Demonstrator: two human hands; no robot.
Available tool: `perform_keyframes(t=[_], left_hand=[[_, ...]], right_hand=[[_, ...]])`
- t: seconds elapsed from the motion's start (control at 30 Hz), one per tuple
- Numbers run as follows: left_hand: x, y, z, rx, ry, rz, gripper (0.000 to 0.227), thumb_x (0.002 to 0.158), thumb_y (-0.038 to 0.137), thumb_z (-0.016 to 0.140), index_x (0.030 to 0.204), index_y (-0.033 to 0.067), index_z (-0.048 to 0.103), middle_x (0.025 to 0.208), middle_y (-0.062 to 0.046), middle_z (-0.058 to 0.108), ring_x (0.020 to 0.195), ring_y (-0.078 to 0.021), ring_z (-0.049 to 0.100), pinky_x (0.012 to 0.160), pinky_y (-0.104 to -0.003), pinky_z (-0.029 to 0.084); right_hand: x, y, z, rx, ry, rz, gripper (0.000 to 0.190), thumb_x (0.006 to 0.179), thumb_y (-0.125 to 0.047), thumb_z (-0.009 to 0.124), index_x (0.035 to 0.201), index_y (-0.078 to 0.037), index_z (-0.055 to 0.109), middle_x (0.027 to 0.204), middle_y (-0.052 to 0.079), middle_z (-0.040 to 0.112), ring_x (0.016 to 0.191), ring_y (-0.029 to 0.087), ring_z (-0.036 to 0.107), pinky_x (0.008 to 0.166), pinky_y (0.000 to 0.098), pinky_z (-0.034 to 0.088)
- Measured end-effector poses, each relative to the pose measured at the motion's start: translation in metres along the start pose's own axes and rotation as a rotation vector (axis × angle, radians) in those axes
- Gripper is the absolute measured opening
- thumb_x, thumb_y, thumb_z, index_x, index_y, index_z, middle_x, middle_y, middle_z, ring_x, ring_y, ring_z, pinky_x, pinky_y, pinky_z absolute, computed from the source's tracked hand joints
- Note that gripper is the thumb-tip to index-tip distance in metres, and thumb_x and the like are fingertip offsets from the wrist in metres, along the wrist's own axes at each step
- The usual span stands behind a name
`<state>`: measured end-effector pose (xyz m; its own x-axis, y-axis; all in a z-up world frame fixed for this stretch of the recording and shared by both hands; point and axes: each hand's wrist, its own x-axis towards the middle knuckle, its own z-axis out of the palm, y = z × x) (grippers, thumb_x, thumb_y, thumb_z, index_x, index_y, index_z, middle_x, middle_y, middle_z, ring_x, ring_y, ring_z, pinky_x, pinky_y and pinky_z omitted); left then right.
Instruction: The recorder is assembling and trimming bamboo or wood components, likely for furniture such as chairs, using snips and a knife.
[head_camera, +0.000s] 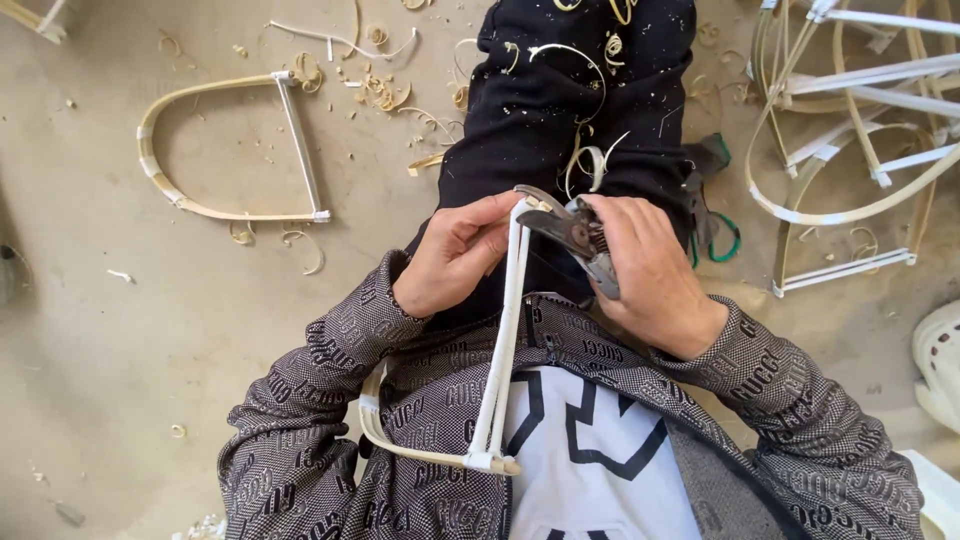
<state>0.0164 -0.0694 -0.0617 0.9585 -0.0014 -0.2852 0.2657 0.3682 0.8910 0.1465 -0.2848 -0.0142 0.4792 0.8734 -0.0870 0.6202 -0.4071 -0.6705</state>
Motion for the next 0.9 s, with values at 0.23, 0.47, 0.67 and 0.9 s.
perform_keyframes(t=[0.23, 0.47, 0.67, 0.9], left_hand=[[0.004, 0.001, -0.002, 0.065, -0.098, 0.066, 0.033, 0.111, 0.001, 0.052, 0.143, -0.0048, 0.056, 0.132, -0.009, 0.067, 0.123, -0.013, 0.061, 0.109, -0.026, 0.049], [0.009, -0.007, -0.004, 0.107, -0.109, 0.065, 0.03, 0.11, 0.0, 0.053, 0.139, -0.005, 0.059, 0.127, -0.007, 0.068, 0.117, -0.0116, 0.062, 0.105, -0.025, 0.051], [0.012, 0.001, -0.009, 0.126, -0.067, 0.059, 0.03, 0.108, -0.004, 0.054, 0.137, -0.0038, 0.062, 0.12, -0.007, 0.068, 0.109, -0.0103, 0.062, 0.099, -0.024, 0.052], [-0.025, 0.075, -0.072, 0.576, 0.416, 0.326, 0.036, 0.113, -0.011, 0.051, 0.147, 0.0003, 0.058, 0.103, -0.007, 0.069, 0.069, -0.0071, 0.06, 0.059, -0.02, 0.052]], right_hand=[[0.008, 0.013, 0.0, 0.033, 0.031, -0.096, 0.07, 0.077, -0.005, 0.072, 0.141, 0.004, 0.045, 0.131, 0.024, 0.056, 0.124, 0.043, 0.056, 0.108, 0.0496, 0.044], [0.014, 0.045, 0.012, 0.016, 0.005, -0.111, 0.05, 0.076, -0.013, 0.079, 0.118, 0.002, 0.057, 0.098, 0.018, 0.063, 0.091, 0.039, 0.063, 0.082, 0.0454, 0.051], [0.015, 0.078, 0.024, -0.02, 0.03, -0.184, 0.041, 0.076, -0.014, 0.077, 0.11, 0.0, 0.059, 0.093, 0.016, 0.064, 0.084, 0.035, 0.066, 0.075, 0.0419, 0.054], [0.032, 0.043, -0.012, 0.415, -0.022, 0.173, 0.026, 0.1, -0.015, 0.07, 0.12, -0.001, 0.061, 0.098, 0.011, 0.068, 0.088, 0.021, 0.068, 0.079, 0.0309, 0.054]])
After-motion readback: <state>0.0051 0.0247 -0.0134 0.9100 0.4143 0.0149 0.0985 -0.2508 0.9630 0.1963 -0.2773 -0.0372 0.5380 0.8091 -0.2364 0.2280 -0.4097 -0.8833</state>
